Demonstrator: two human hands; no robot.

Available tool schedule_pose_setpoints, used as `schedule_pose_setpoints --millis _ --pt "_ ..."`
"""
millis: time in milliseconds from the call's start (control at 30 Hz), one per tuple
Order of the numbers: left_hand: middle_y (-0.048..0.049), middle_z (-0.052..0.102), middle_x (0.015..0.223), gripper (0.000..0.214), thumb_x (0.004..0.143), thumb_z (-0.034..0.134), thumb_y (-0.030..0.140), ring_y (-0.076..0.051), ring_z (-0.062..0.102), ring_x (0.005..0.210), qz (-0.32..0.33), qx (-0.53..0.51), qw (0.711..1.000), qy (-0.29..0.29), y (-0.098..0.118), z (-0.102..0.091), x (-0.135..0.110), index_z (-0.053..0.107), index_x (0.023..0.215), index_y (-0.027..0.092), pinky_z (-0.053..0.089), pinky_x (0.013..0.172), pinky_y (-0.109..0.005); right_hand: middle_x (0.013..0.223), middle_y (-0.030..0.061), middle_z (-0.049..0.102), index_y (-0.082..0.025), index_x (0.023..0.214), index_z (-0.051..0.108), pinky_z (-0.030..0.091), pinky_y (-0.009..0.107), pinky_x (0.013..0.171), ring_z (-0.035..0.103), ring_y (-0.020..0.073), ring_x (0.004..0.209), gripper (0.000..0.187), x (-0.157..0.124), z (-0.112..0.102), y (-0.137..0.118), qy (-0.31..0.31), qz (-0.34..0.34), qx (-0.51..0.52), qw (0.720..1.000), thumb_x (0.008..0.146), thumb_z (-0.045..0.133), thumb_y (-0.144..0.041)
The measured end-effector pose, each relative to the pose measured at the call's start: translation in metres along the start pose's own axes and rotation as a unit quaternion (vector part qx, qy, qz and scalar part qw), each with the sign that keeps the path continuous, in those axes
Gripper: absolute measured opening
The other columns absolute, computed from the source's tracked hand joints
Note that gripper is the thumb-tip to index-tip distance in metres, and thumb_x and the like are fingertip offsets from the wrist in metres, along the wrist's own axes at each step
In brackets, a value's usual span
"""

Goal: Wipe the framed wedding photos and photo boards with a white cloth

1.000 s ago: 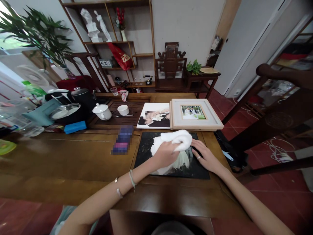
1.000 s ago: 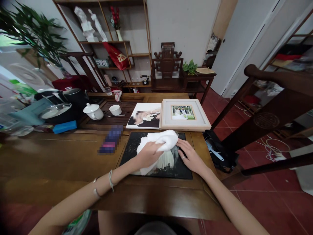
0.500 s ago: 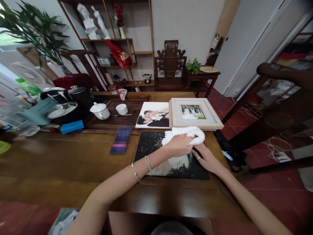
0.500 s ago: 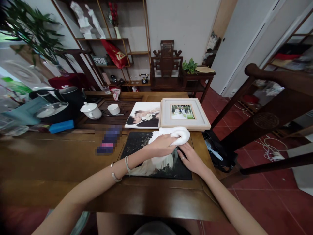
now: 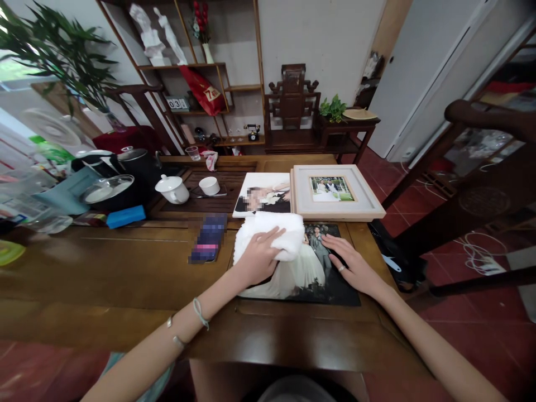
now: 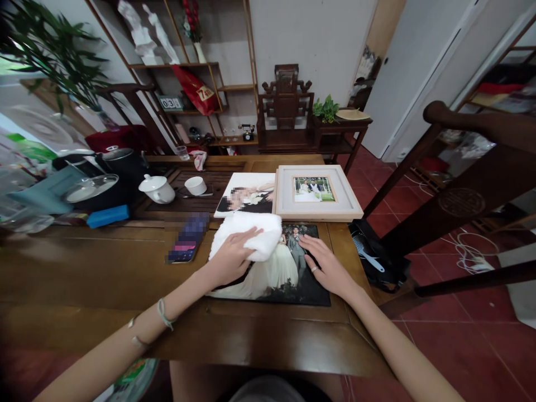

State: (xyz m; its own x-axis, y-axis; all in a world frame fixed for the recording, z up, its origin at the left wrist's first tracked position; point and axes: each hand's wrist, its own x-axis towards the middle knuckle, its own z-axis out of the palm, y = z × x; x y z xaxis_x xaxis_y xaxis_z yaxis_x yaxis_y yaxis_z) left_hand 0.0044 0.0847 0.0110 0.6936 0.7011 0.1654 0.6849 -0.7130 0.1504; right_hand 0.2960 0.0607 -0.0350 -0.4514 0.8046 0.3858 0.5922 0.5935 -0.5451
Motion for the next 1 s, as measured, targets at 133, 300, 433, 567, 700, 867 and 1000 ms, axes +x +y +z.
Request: schedule_pose_setpoints --millis 133,300,433,567,700,867,1000 --pt "-0.0094 0.039 0.147 0.038 0.073 0.047 0.005 -0.030 0.030 0.139 0.005 0.013 1.000 -0.010 -0.007 -0.005 -0.009 0.069 0.101 0.018 0.034 0.104 -0.050 0.139 0.0071 0.051 -0.028 0.135 0.046 0.035 0.053 0.111 0.041 0.0239 0.133 0.040 0.000 0.000 0.000 0.000 0.005 -0.003 1.000 0.095 0.043 -0.023" --pt "-0.0107 0.028 0.153 0.029 0.072 0.052 0.011 -0.034 0.022 0.141 0.034 0.007 0.998 -0.050 0.025 -0.006 -0.038 0.072 0.093 0.017 0.029 0.107 -0.055 0.140 0.0068 0.050 -0.028 0.135 0.046 0.035 0.053 0.111 0.040 0.0239 0.134 0.040 0.000 0.000 0.001 -0.004 0.011 -0.007 1.000 0.095 0.043 -0.024" --pt "-0.0077 0.024 0.155 0.036 0.073 0.051 0.009 -0.030 0.019 0.143 0.060 -0.015 0.996 -0.070 0.043 -0.012 -0.063 0.070 0.102 0.018 0.028 0.109 -0.051 0.141 0.0064 0.050 -0.029 0.135 0.045 0.035 0.053 0.111 0.039 0.0239 0.135 0.040 -0.001 -0.001 0.001 -0.012 0.015 -0.004 1.000 0.095 0.042 -0.024" --pt "-0.0064 0.030 0.152 0.035 0.071 0.051 0.008 -0.026 0.024 0.141 0.032 -0.039 0.997 -0.059 0.028 -0.012 -0.057 0.071 0.097 0.021 0.031 0.107 -0.047 0.141 0.0059 0.049 -0.029 0.135 0.045 0.035 0.053 0.111 0.038 0.0238 0.135 0.041 0.000 -0.001 0.001 -0.011 0.015 0.000 1.000 0.095 0.042 -0.024" --pt "-0.0124 0.034 0.150 0.033 0.075 0.049 0.011 -0.030 0.027 0.140 -0.017 0.007 0.999 -0.029 -0.006 -0.008 -0.024 0.070 0.100 0.017 0.034 0.103 -0.051 0.140 0.0062 0.050 -0.029 0.135 0.046 0.035 0.052 0.111 0.039 0.0232 0.135 0.040 0.000 -0.001 0.001 -0.007 0.018 0.001 1.000 0.095 0.042 -0.025" --pt "-0.0103 0.035 0.149 0.035 0.077 0.048 0.013 -0.029 0.029 0.139 -0.042 0.028 0.998 -0.048 -0.030 -0.009 0.005 0.068 0.105 0.019 0.029 0.106 -0.054 0.139 0.0065 0.052 -0.028 0.133 0.048 0.036 0.051 0.111 0.041 0.0237 0.134 0.039 0.000 -0.001 0.000 0.000 0.019 0.002 1.000 0.095 0.042 -0.027" --pt "-0.0073 0.033 0.151 0.035 0.077 0.048 0.010 -0.029 0.022 0.142 -0.032 0.024 0.998 -0.042 -0.016 -0.010 -0.007 0.069 0.102 0.020 0.023 0.110 -0.055 0.139 0.0065 0.052 -0.029 0.133 0.048 0.036 0.053 0.110 0.041 0.0246 0.134 0.039 0.000 -0.001 0.001 0.001 0.015 0.003 1.000 0.095 0.042 -0.028"
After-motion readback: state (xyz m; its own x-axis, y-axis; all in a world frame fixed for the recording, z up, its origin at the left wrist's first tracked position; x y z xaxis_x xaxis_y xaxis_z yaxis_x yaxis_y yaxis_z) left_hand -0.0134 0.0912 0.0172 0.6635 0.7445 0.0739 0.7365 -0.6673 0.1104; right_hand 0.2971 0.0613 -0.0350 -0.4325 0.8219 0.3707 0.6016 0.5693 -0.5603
